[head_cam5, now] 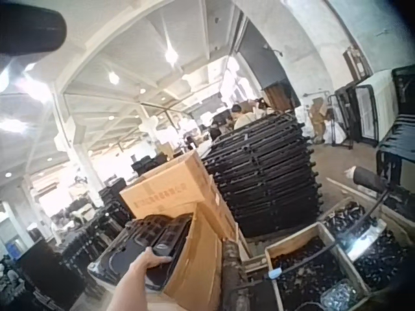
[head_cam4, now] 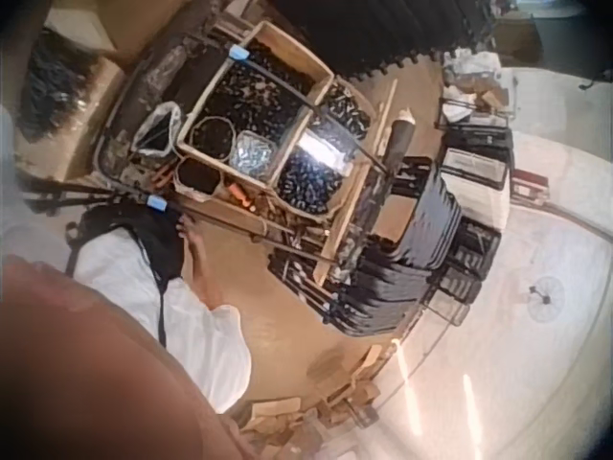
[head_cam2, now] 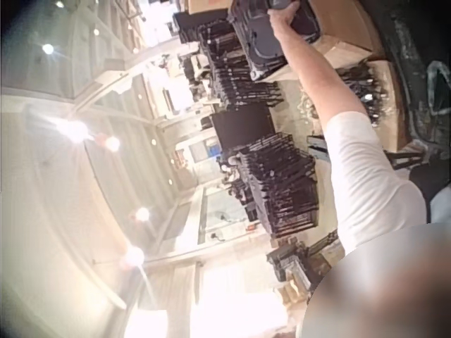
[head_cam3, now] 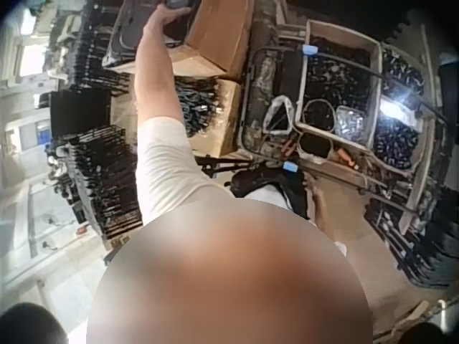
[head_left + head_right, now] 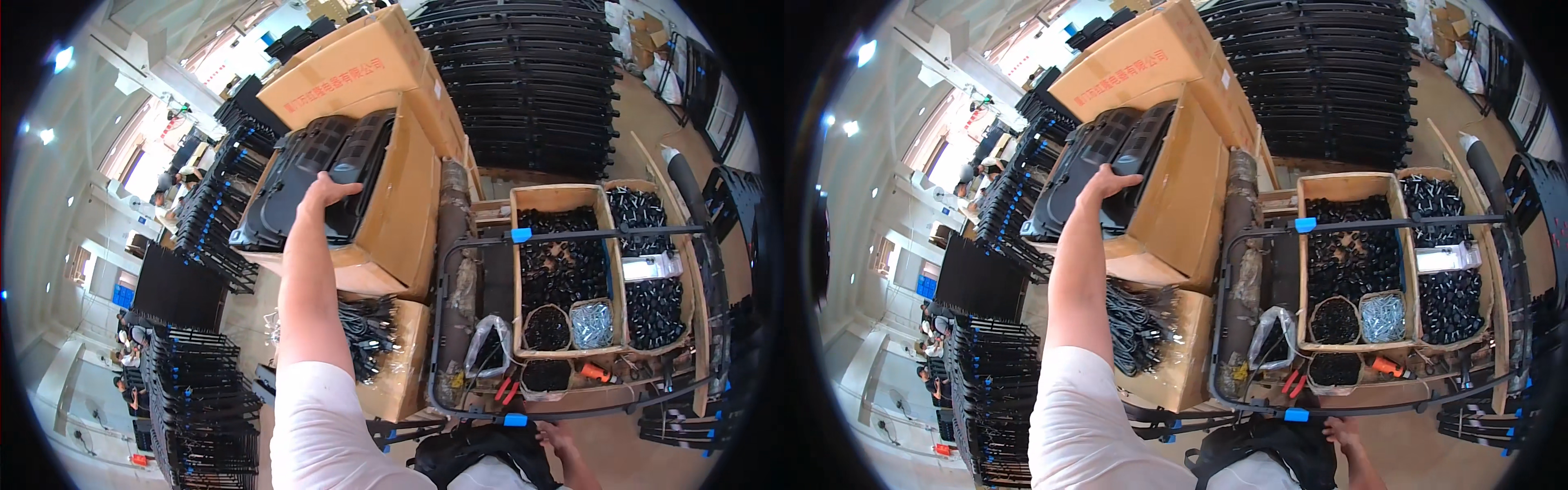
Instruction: Assemble outdoor heating units by attaching plastic housings and electrical components using a pneumatic screwdriver.
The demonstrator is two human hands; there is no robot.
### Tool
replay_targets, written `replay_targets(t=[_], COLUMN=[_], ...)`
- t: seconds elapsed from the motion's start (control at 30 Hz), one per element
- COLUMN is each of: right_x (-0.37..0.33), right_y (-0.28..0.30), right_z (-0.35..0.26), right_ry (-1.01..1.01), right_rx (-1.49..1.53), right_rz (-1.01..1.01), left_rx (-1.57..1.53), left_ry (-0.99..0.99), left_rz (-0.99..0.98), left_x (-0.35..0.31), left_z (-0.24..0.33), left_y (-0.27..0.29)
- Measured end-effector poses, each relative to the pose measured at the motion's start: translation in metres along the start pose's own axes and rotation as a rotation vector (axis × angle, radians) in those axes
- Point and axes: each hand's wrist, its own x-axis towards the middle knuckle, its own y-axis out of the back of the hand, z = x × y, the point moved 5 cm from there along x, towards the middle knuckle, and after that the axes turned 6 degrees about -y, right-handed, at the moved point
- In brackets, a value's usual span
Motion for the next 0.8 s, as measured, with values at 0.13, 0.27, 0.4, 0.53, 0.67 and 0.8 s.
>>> replay_targets(t=[0.13, 0.27, 0.4, 0.53, 0.67, 0.8], right_x=[-0.069, -0.058, -0.022, -0.012, 0.017, -0.019], right_y=[0.064, 0.091, 0.087, 0.081, 0.09, 0.082], right_z=[0.008, 0.025, 0.008, -0.016, -0.009, -0.032], right_ry=[-0.02, -0.072, -0.049, -0.057, -0.073, -0.062], right_rx=[0.136, 0.018, -0.077, -0.31, -0.211, -0.355], right_rz=[0.279, 0.253, 0.139, 0.244, 0.193, 0.318], left_rx=[-0.012, 0.195, -0.257, -0.472, -0.761, -0.542], left_ry=[-0.055, 0.006, -0.219, -0.302, -0.222, -0.157], left_rz=[0.111, 0.316, 0.596, 0.609, 0.28, 0.236], left_x=[-0.005, -0.034, -0.101, -0.255, -0.364, -0.415], left_z=[0.033, 0.035, 0.02, 0.085, 0.11, 0.079], left_y=[0.002, 0.061, 0.134, 0.096, -0.053, -0.203])
